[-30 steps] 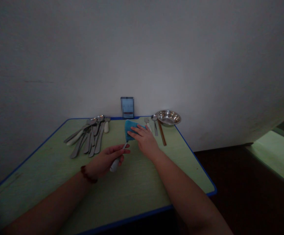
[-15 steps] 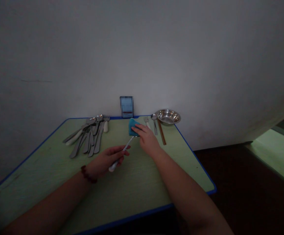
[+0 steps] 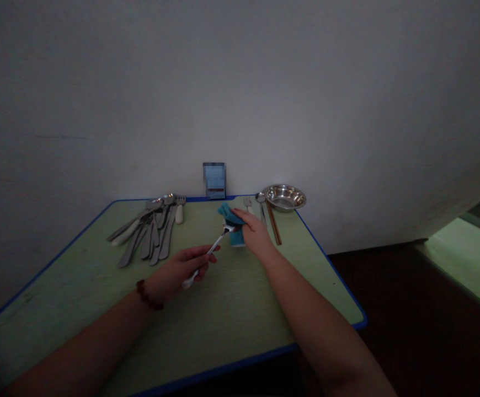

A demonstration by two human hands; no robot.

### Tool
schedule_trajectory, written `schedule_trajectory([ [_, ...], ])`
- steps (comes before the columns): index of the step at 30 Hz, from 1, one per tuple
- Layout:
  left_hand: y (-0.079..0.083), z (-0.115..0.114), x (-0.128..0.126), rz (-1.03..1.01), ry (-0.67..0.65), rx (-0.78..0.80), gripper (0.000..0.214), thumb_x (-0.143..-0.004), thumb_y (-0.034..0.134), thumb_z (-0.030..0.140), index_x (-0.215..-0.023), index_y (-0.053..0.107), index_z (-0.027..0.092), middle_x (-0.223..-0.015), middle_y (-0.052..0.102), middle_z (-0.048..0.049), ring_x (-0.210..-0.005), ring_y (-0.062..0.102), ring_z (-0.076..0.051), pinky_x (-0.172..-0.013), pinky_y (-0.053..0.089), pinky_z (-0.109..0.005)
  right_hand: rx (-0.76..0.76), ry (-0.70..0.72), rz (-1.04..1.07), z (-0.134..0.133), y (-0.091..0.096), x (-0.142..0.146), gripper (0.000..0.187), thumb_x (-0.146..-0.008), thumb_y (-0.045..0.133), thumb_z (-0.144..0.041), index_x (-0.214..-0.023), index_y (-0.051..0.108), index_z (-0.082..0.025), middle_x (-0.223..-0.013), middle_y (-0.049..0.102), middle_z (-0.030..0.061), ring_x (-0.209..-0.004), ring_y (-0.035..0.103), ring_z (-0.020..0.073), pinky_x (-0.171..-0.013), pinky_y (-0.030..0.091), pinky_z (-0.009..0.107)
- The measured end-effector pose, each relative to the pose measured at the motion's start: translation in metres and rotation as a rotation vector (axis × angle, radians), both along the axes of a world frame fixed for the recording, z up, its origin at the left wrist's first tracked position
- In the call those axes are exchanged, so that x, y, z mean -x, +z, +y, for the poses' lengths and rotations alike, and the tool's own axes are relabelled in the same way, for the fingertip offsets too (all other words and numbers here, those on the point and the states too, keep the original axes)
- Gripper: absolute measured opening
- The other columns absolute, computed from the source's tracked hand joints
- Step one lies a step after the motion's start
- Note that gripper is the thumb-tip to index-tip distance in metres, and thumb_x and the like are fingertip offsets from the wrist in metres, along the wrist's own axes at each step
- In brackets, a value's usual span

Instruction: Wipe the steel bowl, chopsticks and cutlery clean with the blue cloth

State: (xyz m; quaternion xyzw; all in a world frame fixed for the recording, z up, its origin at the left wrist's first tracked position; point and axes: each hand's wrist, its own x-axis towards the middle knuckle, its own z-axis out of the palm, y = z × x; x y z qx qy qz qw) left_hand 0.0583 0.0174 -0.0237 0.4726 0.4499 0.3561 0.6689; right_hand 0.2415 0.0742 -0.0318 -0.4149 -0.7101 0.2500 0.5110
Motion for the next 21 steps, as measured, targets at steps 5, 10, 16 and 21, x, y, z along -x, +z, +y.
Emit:
schedule_trajectory([
  [5, 0.002, -0.001, -0.001, -0.001, 0.023, -0.004, 0.015, -0.065, 0.057, 0.02, -0.077, 0.062, 0.012, -0.054, 0.052, 0.0026, -0.039, 0.039, -0.003, -0.037, 0.024, -0.018, 0.227, 0.04, 0.219, 0.001, -0.005, 0.004, 0.045, -0.071, 0.036, -0.013, -0.112, 0.051, -0.023, -0.097, 0.063, 0.0026, -0.08, 0.061, 0.0174, -0.073, 0.05, 0.039],
  [10, -0.001, 0.001, 0.0, -0.02, 0.024, -0.016, 0.013, -0.065, 0.058, 0.023, -0.072, 0.061, 0.012, -0.049, 0.049, 0.0034, -0.039, 0.039, -0.004, -0.038, 0.025, -0.017, 0.315, 0.039, 0.318, 0.001, -0.006, 0.008, 0.046, -0.072, 0.036, -0.014, -0.115, 0.048, -0.021, -0.1, 0.063, 0.0032, -0.08, 0.061, 0.018, -0.07, 0.051, 0.037],
  [16, -0.003, 0.002, 0.001, -0.077, 0.027, 0.0, 0.015, -0.064, 0.06, 0.023, -0.075, 0.062, 0.013, -0.056, 0.053, 0.0023, -0.041, 0.039, -0.003, -0.038, 0.025, -0.017, 0.28, 0.061, 0.31, -0.003, -0.001, 0.013, 0.05, -0.071, 0.033, -0.011, -0.12, 0.043, -0.018, -0.111, 0.057, 0.0047, -0.096, 0.057, 0.0171, -0.08, 0.048, 0.035],
  [21, -0.003, 0.003, 0.0, -0.13, 0.064, 0.017, 0.018, -0.064, 0.061, 0.02, -0.081, 0.062, 0.014, -0.065, 0.057, 0.0006, -0.043, 0.039, -0.003, -0.039, 0.027, -0.017, 0.131, 0.02, 0.122, -0.005, 0.0, 0.011, 0.05, -0.073, 0.033, -0.01, -0.12, 0.043, -0.022, -0.119, 0.051, 0.0001, -0.111, 0.046, 0.0141, -0.094, 0.037, 0.035],
])
